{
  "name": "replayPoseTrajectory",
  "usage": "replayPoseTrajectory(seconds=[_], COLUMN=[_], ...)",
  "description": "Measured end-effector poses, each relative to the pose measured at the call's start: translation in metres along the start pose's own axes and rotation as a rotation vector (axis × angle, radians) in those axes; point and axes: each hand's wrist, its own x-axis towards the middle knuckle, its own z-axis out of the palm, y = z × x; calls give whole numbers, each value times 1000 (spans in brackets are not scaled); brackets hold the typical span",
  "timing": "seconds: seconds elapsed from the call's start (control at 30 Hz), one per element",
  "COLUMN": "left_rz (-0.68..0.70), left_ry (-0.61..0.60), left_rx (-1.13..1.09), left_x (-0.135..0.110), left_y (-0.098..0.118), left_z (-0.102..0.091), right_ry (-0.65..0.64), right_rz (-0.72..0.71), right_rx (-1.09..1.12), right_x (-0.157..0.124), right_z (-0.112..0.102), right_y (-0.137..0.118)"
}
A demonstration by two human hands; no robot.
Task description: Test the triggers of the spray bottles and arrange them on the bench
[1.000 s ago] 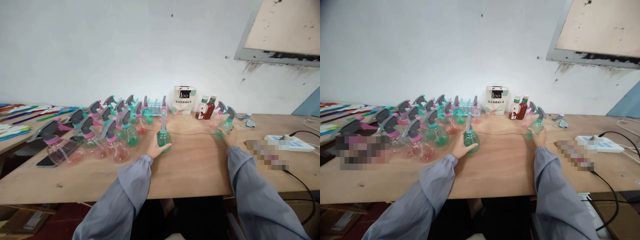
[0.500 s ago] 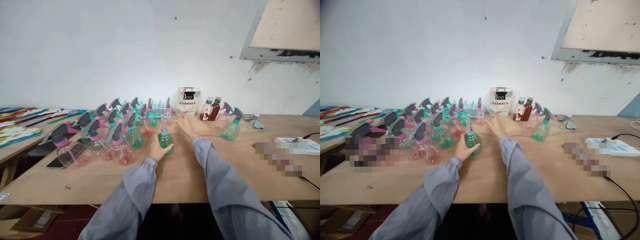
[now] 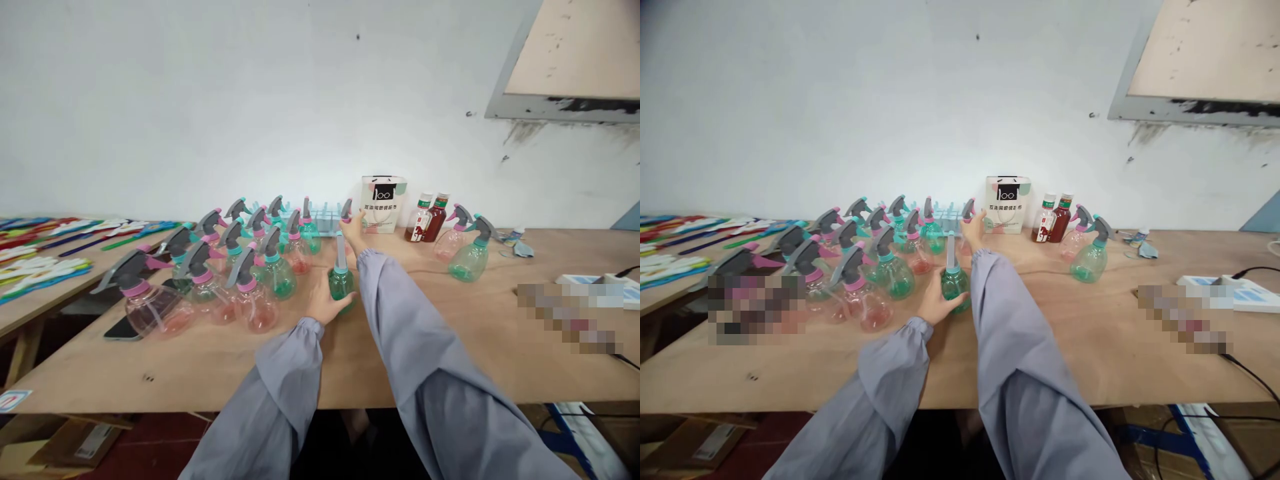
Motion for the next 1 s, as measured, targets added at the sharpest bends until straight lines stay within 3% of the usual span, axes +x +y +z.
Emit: replayPoseTrajectory(seconds=[0.17,0.23,0.37,0.43,0.53,0.6,0.7,0.87,1.0], left_rz=[12,10,27,29,21,17,10,46,46], left_ry=[-6,-6,29,38,51,75,103,97,96], left_rx=[16,21,-8,-21,-37,-45,-48,-57,-60], left_x=[1,1,3,4,7,9,13,20,21], left_y=[0,1,3,2,-1,-4,-8,-13,-13], left_z=[-1,-1,0,0,0,1,4,9,9], right_ry=[142,162,195,166,-23,-148,-252,-339,-366], right_rz=[34,42,239,275,216,197,214,279,237], right_rx=[142,258,512,635,756,821,890,867,890], right_x=[-34,-54,-89,-101,-118,-131,-151,-174,-181], right_z=[-37,-63,-122,-149,-176,-181,-174,-151,-140], right_y=[-6,-10,-28,-45,-71,-82,-77,-51,-54])
